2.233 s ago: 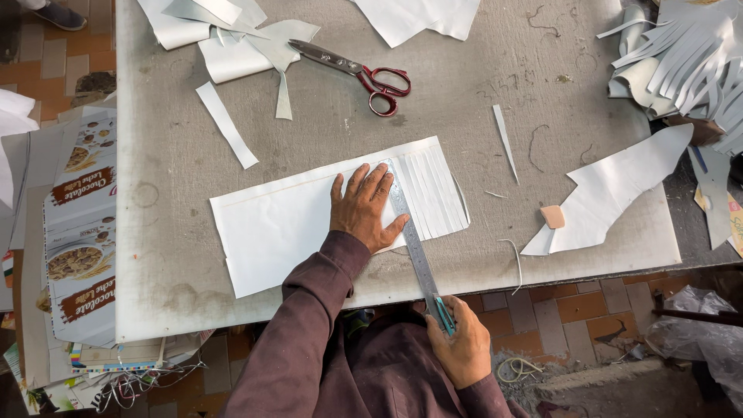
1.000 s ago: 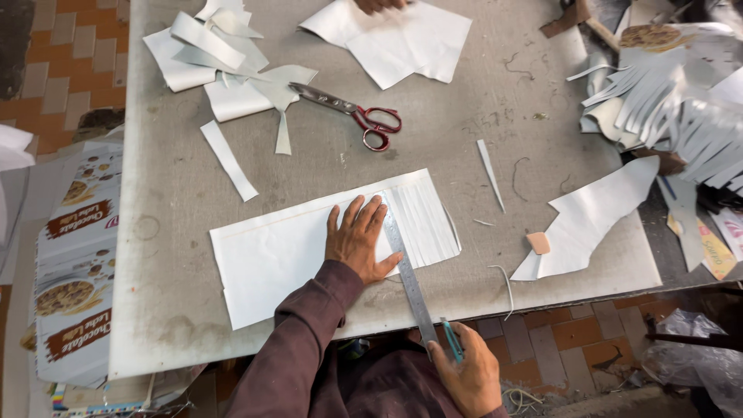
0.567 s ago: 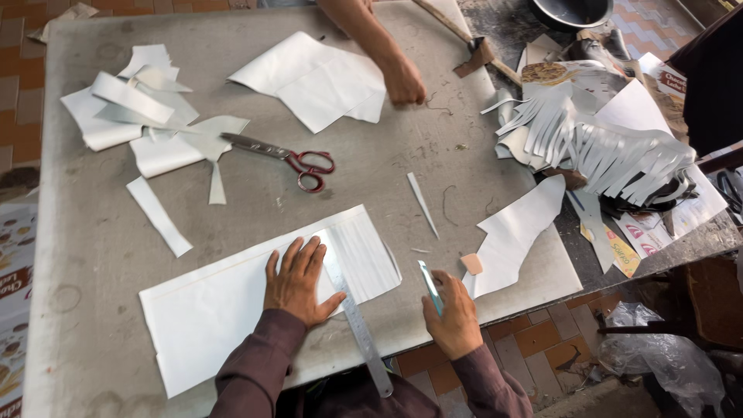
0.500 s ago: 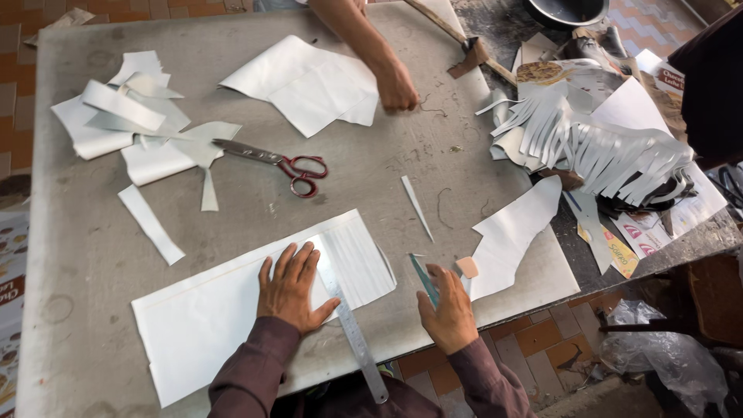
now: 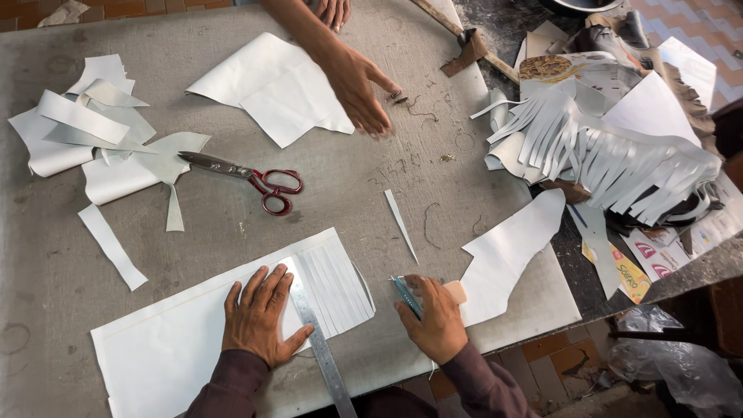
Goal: The person uses a metal ruler and a scoring tool to make parallel score lines on a stack of white paper sheets. They repeatedly reposition the ruler and press the scoring tool along its edge to create evenly spaced indentations. A second person briefly interacts by handing over a small metal object.
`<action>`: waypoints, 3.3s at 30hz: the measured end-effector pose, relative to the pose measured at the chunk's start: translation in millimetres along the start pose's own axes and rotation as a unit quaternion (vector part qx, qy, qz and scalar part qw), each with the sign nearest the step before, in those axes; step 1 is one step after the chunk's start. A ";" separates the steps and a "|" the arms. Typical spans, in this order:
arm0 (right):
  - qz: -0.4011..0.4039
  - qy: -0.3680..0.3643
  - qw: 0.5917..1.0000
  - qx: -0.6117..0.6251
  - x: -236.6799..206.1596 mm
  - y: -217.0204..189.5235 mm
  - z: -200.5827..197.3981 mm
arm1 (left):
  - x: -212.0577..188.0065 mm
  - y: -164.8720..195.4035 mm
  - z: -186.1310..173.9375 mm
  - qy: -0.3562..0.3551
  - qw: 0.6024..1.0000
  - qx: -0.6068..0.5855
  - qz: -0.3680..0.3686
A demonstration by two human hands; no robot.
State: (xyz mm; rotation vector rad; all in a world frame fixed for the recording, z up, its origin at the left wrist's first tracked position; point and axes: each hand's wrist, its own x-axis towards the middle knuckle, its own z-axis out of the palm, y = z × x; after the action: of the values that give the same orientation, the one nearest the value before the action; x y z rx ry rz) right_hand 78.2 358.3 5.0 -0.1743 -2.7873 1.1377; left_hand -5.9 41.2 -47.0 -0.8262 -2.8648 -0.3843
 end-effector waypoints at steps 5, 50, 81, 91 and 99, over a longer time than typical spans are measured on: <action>-0.137 0.015 0.990 0.021 56.8 32.7 -29.7 | 3.9 2.8 0.1 0.000 1.000 -0.001 -0.001; -0.174 0.114 0.955 -0.213 413.9 70.8 -23.1 | 24.5 -14.2 17.0 -0.018 0.999 -0.034 -0.016; 0.183 -0.211 0.592 0.756 71.9 -0.9 -38.0 | 10.0 13.2 8.9 0.000 0.999 0.050 0.012; 0.191 -0.184 0.615 0.743 51.3 -3.4 -40.6 | 6.6 13.5 12.7 -0.001 0.998 0.056 0.005; 0.183 -0.175 0.643 0.723 43.5 -8.4 -33.4 | 7.8 13.3 9.7 -0.013 0.998 0.054 -0.001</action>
State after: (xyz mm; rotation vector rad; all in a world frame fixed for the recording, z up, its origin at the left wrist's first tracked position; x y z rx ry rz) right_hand 40.2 382.0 37.7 -0.3279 -1.1167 3.2364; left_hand -5.8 58.8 -52.0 -0.8150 -2.8801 -0.2189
